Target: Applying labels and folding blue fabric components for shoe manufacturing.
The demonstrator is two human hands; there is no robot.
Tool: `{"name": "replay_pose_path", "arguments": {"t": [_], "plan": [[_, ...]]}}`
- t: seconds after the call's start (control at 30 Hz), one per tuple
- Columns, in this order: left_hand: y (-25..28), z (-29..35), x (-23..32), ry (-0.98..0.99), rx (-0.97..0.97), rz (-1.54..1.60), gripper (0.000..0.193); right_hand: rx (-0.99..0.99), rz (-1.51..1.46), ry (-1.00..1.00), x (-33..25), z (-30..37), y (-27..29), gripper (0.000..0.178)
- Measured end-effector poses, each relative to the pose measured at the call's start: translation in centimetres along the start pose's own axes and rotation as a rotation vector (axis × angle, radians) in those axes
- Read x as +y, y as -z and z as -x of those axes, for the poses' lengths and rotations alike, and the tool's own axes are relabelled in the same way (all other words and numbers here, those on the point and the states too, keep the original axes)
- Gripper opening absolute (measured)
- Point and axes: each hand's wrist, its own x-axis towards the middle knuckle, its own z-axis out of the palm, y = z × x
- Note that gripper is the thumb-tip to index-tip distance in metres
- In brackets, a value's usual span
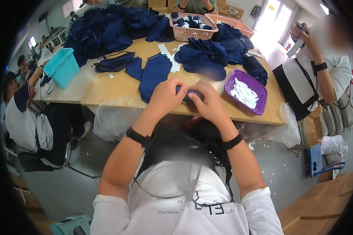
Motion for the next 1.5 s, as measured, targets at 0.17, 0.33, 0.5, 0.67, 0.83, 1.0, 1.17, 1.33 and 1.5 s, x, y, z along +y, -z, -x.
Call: {"name": "replay_pose_path", "arguments": {"t": [0.17,0.33,0.5,0.67,0.83,1.0,1.17,1.33,1.5], "plan": [[-1.4,-1.2,0.2,0.144,-0.036,0.246,0.027,0.072,-0.041,0.036,0.7,-0.2,-0.1,0.023],[-2.8,-2.7,0.3,0.085,0.109,0.121,0.029,0.115,-0.13,-0.052,1.3,-0.1,-0.4,0.028],[-3.2,-4.3,0.9,0.293,-0.084,0.24,0.028,0.094,-0.398,-0.327,2.2,-0.4,0.3,0.029],[-1.5,-5.3,0.2,0.117,-0.031,0.142,0.03,0.254,-0.714,-0.484,3.1,-0.4,1.1,0.029],[-1.9,-5.3,-1.9,-0.129,-0.16,-0.776,0.042,0.254,-0.807,-0.417,3.0,-0.2,0.6,0.031],[-1.7,-3.4,1.2,-0.202,-0.327,-0.758,0.046,0.297,-0.782,-0.398,3.2,0.2,0.6,0.029],[-0.4,1.9,6.5,-0.218,-0.421,-0.451,0.052,0.286,-0.849,-0.419,3.2,0.1,1.1,0.027],[0.2,4.1,5.2,-0.398,-0.343,-0.378,0.051,0.315,-0.926,-0.431,3.0,0.1,0.8,0.025],[-0.3,5.2,3.0,-0.427,-0.242,-0.23,0.042,0.32,-0.941,-0.458,2.8,0.1,0.9,0.027]]}}
